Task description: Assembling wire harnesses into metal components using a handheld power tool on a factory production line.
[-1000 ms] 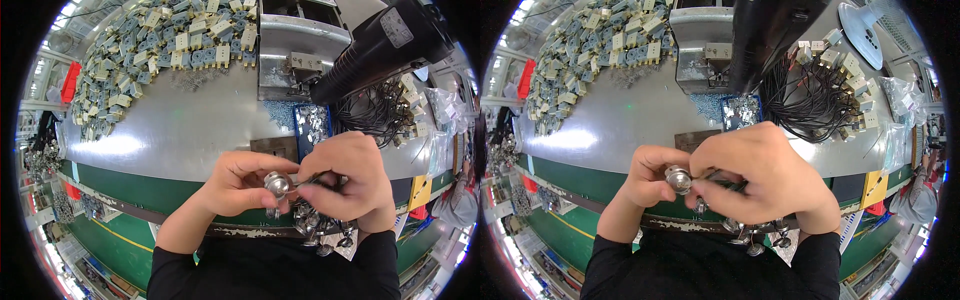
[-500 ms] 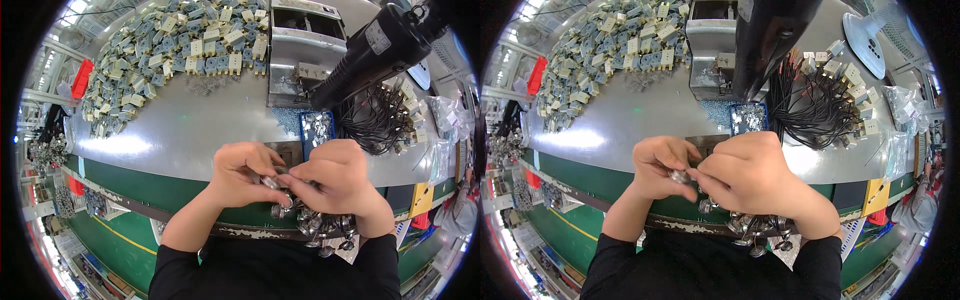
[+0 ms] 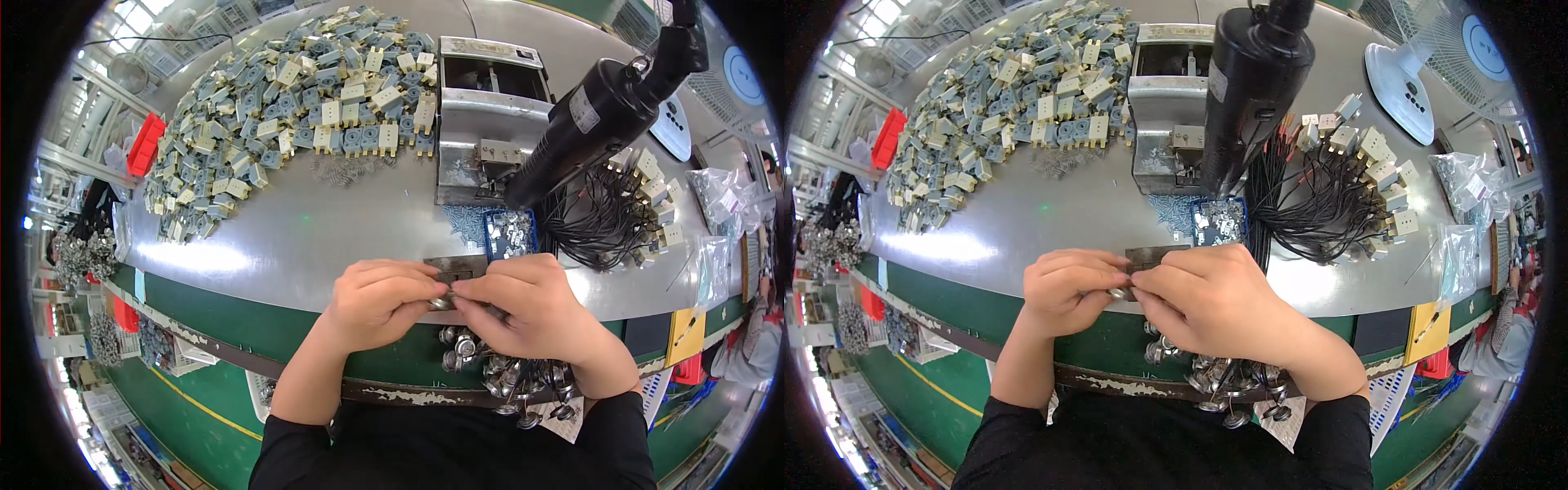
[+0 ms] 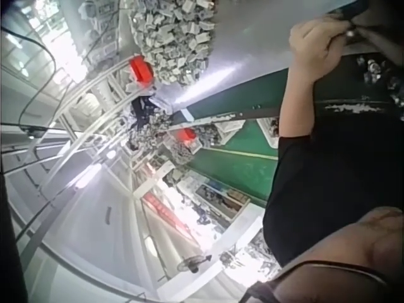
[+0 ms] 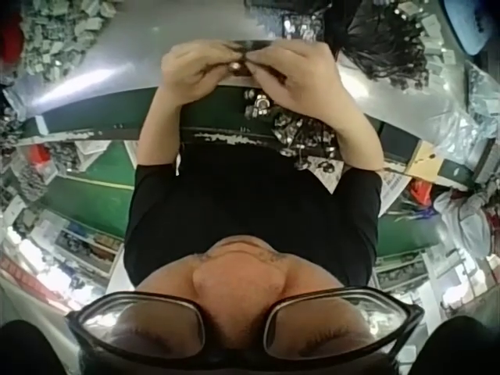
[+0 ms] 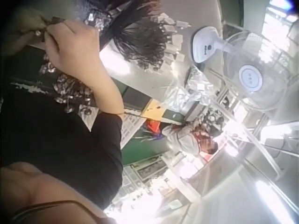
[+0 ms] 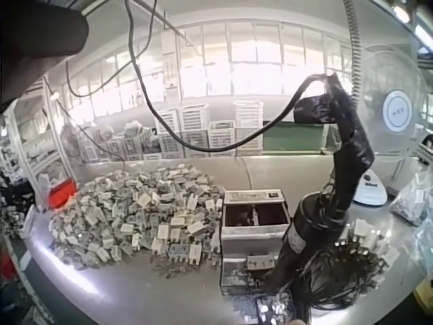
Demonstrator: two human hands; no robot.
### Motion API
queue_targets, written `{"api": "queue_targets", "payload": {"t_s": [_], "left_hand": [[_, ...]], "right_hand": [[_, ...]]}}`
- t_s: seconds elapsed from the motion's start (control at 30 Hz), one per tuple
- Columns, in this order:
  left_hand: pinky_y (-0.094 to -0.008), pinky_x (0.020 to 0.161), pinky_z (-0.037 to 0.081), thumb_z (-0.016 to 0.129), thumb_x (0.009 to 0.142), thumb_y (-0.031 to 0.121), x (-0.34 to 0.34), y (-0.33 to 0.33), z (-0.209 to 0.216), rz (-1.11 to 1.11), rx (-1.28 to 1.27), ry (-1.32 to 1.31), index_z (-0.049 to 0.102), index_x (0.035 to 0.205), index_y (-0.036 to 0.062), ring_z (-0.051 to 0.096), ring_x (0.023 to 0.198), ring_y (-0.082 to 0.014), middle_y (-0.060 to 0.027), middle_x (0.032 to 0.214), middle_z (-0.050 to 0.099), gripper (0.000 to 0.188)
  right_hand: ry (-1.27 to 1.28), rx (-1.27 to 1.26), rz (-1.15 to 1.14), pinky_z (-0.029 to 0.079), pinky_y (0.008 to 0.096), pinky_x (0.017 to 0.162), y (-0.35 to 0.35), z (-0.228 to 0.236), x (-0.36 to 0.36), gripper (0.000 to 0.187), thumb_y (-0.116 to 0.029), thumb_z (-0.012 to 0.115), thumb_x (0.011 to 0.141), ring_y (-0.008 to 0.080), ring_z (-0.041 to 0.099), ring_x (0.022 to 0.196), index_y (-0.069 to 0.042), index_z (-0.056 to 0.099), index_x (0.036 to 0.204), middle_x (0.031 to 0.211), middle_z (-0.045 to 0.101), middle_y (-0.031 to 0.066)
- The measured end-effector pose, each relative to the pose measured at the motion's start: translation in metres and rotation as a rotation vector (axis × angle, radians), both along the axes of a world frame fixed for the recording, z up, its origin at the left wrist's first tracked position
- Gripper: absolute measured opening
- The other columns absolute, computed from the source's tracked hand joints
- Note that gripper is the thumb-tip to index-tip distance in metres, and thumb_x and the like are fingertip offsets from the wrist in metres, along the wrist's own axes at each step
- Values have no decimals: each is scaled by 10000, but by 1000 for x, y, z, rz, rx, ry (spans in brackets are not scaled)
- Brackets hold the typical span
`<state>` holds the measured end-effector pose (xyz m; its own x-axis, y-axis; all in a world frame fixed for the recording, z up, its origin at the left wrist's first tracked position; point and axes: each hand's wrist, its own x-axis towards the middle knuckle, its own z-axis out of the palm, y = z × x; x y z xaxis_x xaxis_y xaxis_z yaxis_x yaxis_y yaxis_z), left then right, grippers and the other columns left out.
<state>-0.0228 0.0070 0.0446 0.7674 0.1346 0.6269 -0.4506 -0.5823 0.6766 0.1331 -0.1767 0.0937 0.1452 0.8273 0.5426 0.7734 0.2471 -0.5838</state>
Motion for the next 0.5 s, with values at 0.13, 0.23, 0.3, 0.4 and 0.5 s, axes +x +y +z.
{"api": "queue_targets", "payload": {"t_s": [0.13, 0.23, 0.3, 0.4, 0.5], "left_hand": [[-385, 791, 661, 738, 699, -151, 2, -1, -1, 182, 123, -36, 748, 937, -4, 814, 882, -337, -138, 891, 801, 280], [-386, 798, 658, 721, 747, -150, 11, -7, -6, 364, 193, -150, 734, 966, -7, 813, 896, -328, -141, 902, 799, 262], [-377, 791, 652, 700, 803, -147, 16, -10, -11, 414, 143, -198, 714, 1020, -11, 810, 895, -309, -153, 938, 800, 257], [-362, 782, 643, 668, 877, -122, 14, -21, -14, 445, 61, -141, 705, 1080, -26, 806, 886, -269, -156, 955, 796, 228], [-339, 760, 631, 641, 933, -86, 6, -19, 1, 209, -238, 219, 681, 1147, -52, 796, 865, -235, -149, 947, 789, 221]], "right_hand": [[295, -187, 57, 450, 298, 522, -2, 7, 2, 399, -19, 789, 832, 204, 611, 574, 5, 746, 1229, 724, 634, 81], [390, -220, 82, 477, 301, 579, 0, 3, 2, 484, -3, 750, 861, 213, 639, 635, 9, 710, 1343, 764, 657, 105], [425, -216, 82, 488, 306, 603, 1, -6, 3, 504, 8, 729, 874, 214, 649, 657, 7, 696, 1376, 775, 669, 112], [416, -104, 105, 516, 310, 646, 2, -16, 5, 484, 22, 694, 894, 203, 680, 708, 13, 694, 1378, 836, 708, 134], [409, -86, 92, 525, 305, 635, 0, -9, 9, 430, 29, 675, 902, 193, 691, 689, 18, 721, 1329, 852, 737, 137]]}}
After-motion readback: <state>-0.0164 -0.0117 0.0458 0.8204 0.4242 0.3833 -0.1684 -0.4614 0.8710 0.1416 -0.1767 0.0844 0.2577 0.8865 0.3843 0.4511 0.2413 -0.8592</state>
